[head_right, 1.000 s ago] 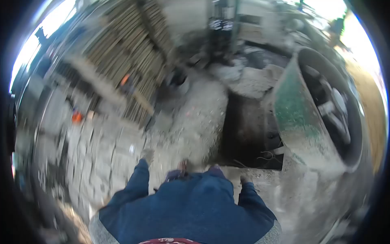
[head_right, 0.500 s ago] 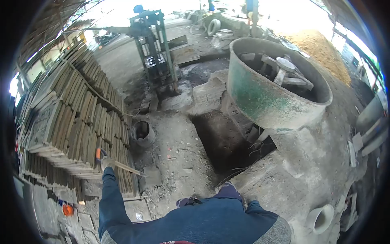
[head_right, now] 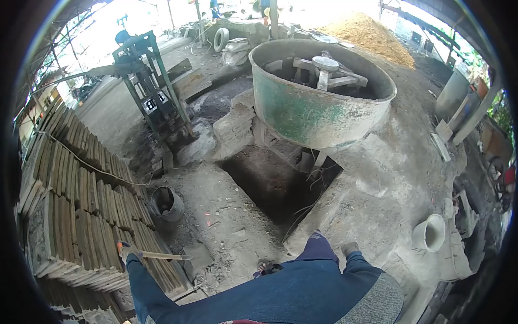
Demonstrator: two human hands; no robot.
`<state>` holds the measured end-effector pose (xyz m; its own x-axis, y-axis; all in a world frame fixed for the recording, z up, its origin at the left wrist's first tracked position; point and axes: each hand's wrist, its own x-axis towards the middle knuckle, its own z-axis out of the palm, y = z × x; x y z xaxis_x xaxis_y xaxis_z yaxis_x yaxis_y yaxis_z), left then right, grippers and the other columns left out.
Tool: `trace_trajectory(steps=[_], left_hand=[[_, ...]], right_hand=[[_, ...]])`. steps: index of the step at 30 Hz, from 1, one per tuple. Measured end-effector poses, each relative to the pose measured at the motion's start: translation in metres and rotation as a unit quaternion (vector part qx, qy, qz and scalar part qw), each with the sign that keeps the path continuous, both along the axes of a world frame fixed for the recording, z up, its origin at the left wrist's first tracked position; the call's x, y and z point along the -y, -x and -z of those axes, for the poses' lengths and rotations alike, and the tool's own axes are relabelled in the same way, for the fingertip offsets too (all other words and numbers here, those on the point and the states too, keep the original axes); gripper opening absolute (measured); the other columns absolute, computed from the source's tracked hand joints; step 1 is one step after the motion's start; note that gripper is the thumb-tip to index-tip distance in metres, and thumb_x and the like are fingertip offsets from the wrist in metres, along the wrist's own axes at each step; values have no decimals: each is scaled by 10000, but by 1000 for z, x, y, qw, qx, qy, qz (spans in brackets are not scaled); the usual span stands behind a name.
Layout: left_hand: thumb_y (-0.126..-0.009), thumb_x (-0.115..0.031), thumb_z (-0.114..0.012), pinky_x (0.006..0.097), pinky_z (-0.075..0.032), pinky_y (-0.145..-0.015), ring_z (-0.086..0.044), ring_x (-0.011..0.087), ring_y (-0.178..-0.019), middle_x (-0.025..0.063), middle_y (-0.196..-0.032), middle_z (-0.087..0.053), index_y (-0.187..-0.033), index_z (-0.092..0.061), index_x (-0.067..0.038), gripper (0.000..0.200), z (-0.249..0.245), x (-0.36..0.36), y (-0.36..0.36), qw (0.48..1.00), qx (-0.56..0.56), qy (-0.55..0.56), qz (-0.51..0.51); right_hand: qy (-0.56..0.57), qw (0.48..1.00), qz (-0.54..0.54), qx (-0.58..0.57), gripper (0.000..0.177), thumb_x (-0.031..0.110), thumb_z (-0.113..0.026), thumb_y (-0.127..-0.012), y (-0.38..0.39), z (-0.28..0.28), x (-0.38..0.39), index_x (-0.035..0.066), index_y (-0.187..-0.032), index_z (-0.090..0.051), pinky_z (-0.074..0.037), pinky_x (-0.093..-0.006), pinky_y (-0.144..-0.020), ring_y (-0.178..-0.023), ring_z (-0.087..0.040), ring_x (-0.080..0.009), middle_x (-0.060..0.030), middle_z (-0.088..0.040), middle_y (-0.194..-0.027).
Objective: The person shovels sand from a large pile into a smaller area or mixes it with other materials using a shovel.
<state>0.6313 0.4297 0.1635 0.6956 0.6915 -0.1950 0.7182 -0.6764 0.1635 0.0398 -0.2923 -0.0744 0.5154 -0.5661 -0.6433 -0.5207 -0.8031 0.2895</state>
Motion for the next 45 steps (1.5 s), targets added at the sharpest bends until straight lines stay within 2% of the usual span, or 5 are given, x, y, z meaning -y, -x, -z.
trace_trajectory(steps=[15, 26, 29, 37, 45], left_hand=[[-857, -387, -632, 393, -500, -946, -583, 256, -1139, 116, -1320, -524, -1357, -454, -99, 604, 22, -29, -29, 996, -7, -74, -40], [-804, -401, -673, 363, -506, -926, -592, 246, -1134, 108, -1295, -568, -1278, -529, -107, 576, 0, -26, 3, 987, -10, -150, 59], [-766, -390, -706, 398, -521, -863, -643, 263, -1035, 157, -1137, -646, -1185, -585, -81, 534, 47, -41, -1, 987, 92, -88, 98], [-784, 28, -570, 316, -480, -579, -567, 135, -635, 48, -739, -618, -881, -646, 5, 126, 131, 49, 32, 836, 194, 491, 149], [-776, 23, -644, 322, -463, -473, -590, 179, -548, 72, -655, -580, -810, -597, -3, 63, 28, 241, 77, 807, 72, 534, 243]], right_hand=[[-6, 999, -48, -25, 334, 204, -432, -888, -41, -44, -15, 57, -989, -714, -524, -395, -832, -994, -671, -273, -156, -682, -1050], [-67, 911, 316, 256, 284, 207, -515, -818, -47, 90, 43, 32, -916, -716, -519, -386, -852, -989, -660, -319, -200, -673, -969], [16, 994, -81, 71, 281, 205, -510, -857, -60, 45, 12, 95, -1000, -725, -528, -398, -837, -995, -668, -291, -152, -677, -1056], [26, 990, -125, 60, 231, 226, -525, -869, -47, 90, 3, 183, -943, -739, -548, -414, -733, -928, -696, -244, -60, -715, -997], [-3, 994, -64, 86, 236, 208, -525, -852, -20, 47, -23, 177, -945, -739, -541, -444, -693, -906, -694, -256, -81, -711, -986]])
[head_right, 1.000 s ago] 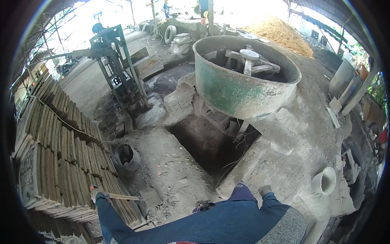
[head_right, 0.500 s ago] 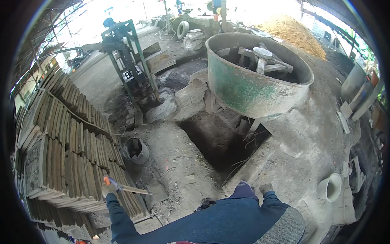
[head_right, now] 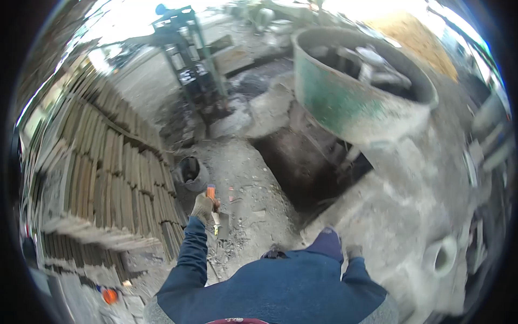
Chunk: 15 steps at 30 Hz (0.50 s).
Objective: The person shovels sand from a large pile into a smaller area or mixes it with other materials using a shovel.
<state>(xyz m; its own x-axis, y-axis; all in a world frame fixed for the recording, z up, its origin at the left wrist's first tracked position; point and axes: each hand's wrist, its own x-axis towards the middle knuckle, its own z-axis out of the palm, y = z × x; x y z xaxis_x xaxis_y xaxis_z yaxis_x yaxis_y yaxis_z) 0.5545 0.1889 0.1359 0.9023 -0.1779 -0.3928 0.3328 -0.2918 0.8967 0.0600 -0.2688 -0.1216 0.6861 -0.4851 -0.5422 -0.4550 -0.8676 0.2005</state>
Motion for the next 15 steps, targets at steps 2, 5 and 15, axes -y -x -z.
trace_trajectory(steps=[2, 5, 15], left_hand=[[-837, -107, -623, 321, -424, -466, -542, 180, -498, 51, -594, -560, -709, -579, -33, 154, -48, 44, 27, 990, 109, 53, 74], [-871, -113, -593, 281, -472, -694, -574, 152, -784, 44, -836, -579, -883, -544, -97, 52, -98, 66, 42, 919, 7, 339, 202], [-765, -147, -591, 429, -488, -826, -519, 255, -503, 104, -688, -530, -1259, -416, 107, 582, -235, 106, 105, 789, -98, 519, 314]], right_hand=[[5, 994, 93, 65, 250, 204, -512, -848, 26, 25, -2, 157, -940, -739, -541, -458, -699, -903, -690, -270, -100, -707, -990], [50, 997, 39, 49, 204, 206, -537, -815, 73, 48, -14, 165, -799, -736, -523, -459, -586, -740, -691, -272, -88, -713, -838], [118, 862, 387, 305, 196, 148, -592, -778, 94, -20, -70, 48, -883, -725, -539, -407, -691, -822, -697, -270, -155, -704, -961]])
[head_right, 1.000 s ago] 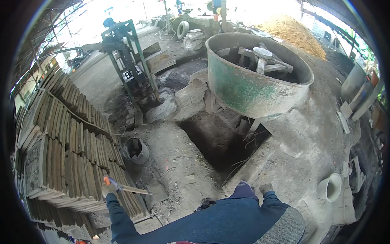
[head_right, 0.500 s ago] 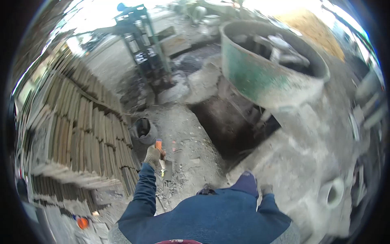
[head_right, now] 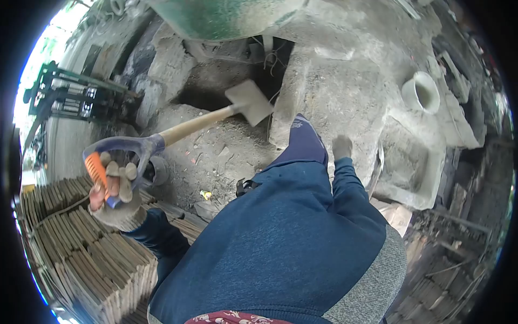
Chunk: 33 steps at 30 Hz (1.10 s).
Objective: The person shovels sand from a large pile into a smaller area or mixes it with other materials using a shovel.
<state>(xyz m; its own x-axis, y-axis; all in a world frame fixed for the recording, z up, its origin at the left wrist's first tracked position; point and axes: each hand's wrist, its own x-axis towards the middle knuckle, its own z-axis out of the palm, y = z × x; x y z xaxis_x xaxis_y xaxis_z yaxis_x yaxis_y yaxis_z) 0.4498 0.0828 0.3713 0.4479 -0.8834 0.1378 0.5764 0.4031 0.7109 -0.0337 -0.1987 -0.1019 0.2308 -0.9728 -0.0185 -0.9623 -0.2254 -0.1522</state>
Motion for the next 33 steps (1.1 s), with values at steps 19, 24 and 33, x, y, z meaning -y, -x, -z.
trace_trajectory(steps=[19, 24, 33], left_hand=[[-755, -79, -631, 300, -450, -536, -484, 144, -452, 23, -600, -528, -1104, -436, -21, 403, 231, -33, -7, 974, -163, -155, -16], [-762, -89, -637, 317, -459, -535, -496, 156, -478, 33, -616, -530, -1062, -468, -39, 348, 365, -19, 6, 907, -166, -387, 24], [-773, -106, -649, 348, -475, -535, -519, 178, -526, 50, -647, -533, -985, -528, -70, 247, 445, 91, -1, 861, -60, -477, 166]], right_hand=[[-328, 276, 196, 882, 151, 132, -596, -870, -239, -180, 64, 80, -970, -495, -524, -430, -543, -544, -567, -255, -89, -534, -638], [-242, 370, 197, 875, 130, 97, -597, -833, -189, -206, 55, 48, -925, -518, -529, -397, -509, -541, -585, -250, -106, -560, -654], [-134, 425, 281, 850, 135, 64, -617, -812, -113, -196, 107, 35, -923, -546, -508, -372, -470, -505, -582, -243, -97, -584, -638]])
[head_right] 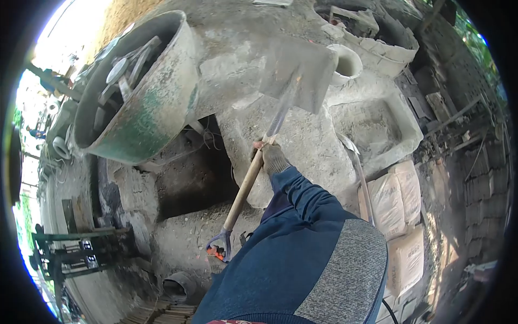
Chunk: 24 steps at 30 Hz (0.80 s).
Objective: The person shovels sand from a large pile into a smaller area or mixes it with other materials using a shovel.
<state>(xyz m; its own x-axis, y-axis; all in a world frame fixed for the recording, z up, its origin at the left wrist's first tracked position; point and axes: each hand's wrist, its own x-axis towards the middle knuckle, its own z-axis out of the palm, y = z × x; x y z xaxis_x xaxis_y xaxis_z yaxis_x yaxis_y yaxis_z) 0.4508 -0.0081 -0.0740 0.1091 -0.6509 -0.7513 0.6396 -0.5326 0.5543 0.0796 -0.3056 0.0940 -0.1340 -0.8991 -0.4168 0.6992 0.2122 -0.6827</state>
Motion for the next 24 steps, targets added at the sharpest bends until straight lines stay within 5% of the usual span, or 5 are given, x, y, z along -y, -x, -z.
trace_trajectory(steps=[4, 10, 16, 22, 24], left_hand=[[-779, -114, -654, 361, -482, -535, -530, 187, -547, 57, -660, -534, -951, -554, -83, 202, -14, 72, -9, 997, 38, 60, 11], [-758, -73, -664, 350, -482, -497, -527, 190, -491, 70, -660, -564, -808, -576, -58, 103, -142, 232, 55, 981, 159, 111, -9], [-707, -61, -716, 339, -535, -552, -613, 183, -557, 84, -703, -616, -861, -616, -5, 192, -317, 383, 152, 945, 172, 143, 239], [-703, -129, -800, 316, -559, -575, -641, 171, -660, 70, -792, -636, -931, -630, 19, 320, -431, 470, 234, 865, 76, 162, 469], [-702, -170, -825, 303, -522, -614, -605, 145, -669, 49, -778, -621, -922, -625, -5, 340, -448, 487, 251, 821, 137, 217, 509]], right_hand=[[6, 994, 72, 76, 182, 92, -603, -840, 45, 24, 43, 43, -995, -520, -503, -364, -470, -542, -590, -237, -89, -594, -698], [-129, 990, 49, 12, 225, 207, -639, -834, 138, 126, 113, 72, -995, -560, -521, -413, -676, -719, -602, -266, -90, -594, -782], [-352, 929, 110, 36, 244, 286, -548, -881, 183, 135, 149, 52, -952, -544, -516, -444, -656, -797, -584, -277, -115, -576, -887], [-352, 922, 112, 116, 174, 290, -562, -802, 196, 115, 165, 121, -802, -525, -514, -408, -654, -696, -546, -219, -48, -540, -793], [-332, 940, -10, 84, 193, 304, -576, -792, 214, 191, 193, 117, -785, -533, -509, -409, -634, -661, -553, -226, -56, -551, -753]])
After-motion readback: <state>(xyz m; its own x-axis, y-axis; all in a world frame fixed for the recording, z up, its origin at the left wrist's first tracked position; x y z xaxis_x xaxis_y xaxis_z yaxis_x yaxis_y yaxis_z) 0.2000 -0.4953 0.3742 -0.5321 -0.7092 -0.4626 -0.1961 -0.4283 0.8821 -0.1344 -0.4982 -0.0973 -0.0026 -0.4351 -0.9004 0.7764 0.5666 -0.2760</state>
